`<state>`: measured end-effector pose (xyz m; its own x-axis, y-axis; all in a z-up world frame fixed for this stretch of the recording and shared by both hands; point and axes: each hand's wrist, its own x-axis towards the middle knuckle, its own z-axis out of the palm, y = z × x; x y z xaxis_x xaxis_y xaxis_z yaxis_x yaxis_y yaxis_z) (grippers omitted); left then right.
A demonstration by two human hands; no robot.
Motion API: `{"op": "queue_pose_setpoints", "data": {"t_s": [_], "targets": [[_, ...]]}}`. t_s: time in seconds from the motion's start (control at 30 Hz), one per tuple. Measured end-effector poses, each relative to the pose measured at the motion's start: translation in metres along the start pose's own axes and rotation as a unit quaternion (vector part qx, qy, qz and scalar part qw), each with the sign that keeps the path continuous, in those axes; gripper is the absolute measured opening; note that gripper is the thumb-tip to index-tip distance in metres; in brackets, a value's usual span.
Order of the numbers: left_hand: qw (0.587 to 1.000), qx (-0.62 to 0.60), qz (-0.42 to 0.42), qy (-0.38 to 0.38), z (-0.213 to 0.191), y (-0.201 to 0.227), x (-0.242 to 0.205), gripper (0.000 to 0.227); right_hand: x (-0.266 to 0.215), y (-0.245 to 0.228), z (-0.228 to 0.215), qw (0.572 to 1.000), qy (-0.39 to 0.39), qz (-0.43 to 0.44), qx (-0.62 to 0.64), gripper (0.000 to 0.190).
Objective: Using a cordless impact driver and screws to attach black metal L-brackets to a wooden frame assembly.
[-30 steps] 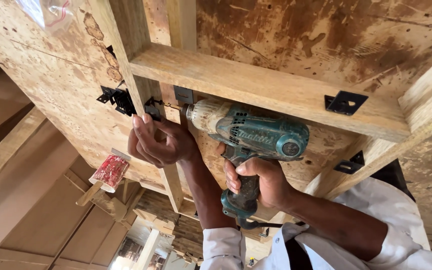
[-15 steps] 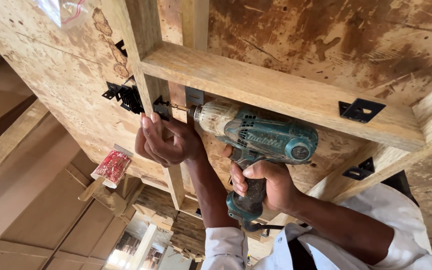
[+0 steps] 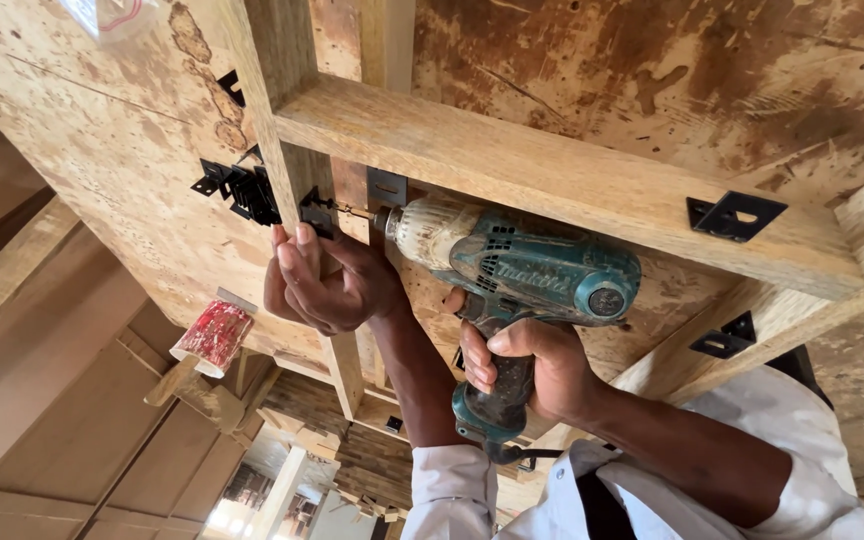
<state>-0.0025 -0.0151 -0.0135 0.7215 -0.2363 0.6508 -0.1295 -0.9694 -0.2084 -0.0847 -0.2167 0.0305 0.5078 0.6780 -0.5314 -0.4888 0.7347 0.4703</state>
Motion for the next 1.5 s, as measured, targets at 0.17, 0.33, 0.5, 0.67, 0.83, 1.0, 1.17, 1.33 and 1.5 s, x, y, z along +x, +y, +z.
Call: {"op": "queue_pose_setpoints", "data": {"t_s": [0.17,0.33,0.5,0.67,0.83,1.0,1.17,1.33,1.5], "targets": [[1.000,-0.005,-0.005,-0.005,-0.001,0.001,0.000,0.033,-0.001,0.001,0.001,1.000,0.002,-0.004,-0.011,0.048],[1.000,-0.006,-0.004,-0.006,-0.001,0.003,0.001,0.034,-0.001,0.003,-0.004,1.000,0.018,0.011,0.001,0.046],[0.997,-0.022,-0.070,-0.008,-0.001,0.008,-0.001,0.036,0.000,0.005,-0.006,1.000,-0.003,-0.016,-0.017,0.045],[0.998,-0.029,-0.058,-0.017,-0.002,0.002,-0.006,0.036,-0.003,0.007,-0.008,1.000,0.019,0.018,0.015,0.049],[0.999,-0.013,-0.041,-0.026,-0.002,0.001,-0.007,0.034,-0.002,0.001,-0.001,1.000,0.004,0.014,0.007,0.051],[0.998,-0.009,-0.053,-0.023,-0.002,0.000,-0.008,0.032,-0.001,0.003,-0.003,1.000,0.004,0.013,0.007,0.051],[0.998,0.002,-0.048,-0.029,-0.003,0.002,-0.007,0.031,-0.001,0.003,-0.004,1.000,0.008,0.008,0.005,0.050],[0.999,0.009,-0.032,-0.023,-0.003,0.001,-0.010,0.030,0.000,0.001,0.000,1.000,0.013,0.005,-0.002,0.051],[0.999,-0.001,-0.041,-0.029,-0.003,-0.002,-0.013,0.030,0.001,0.002,-0.002,1.000,0.000,-0.009,-0.011,0.050]]}}
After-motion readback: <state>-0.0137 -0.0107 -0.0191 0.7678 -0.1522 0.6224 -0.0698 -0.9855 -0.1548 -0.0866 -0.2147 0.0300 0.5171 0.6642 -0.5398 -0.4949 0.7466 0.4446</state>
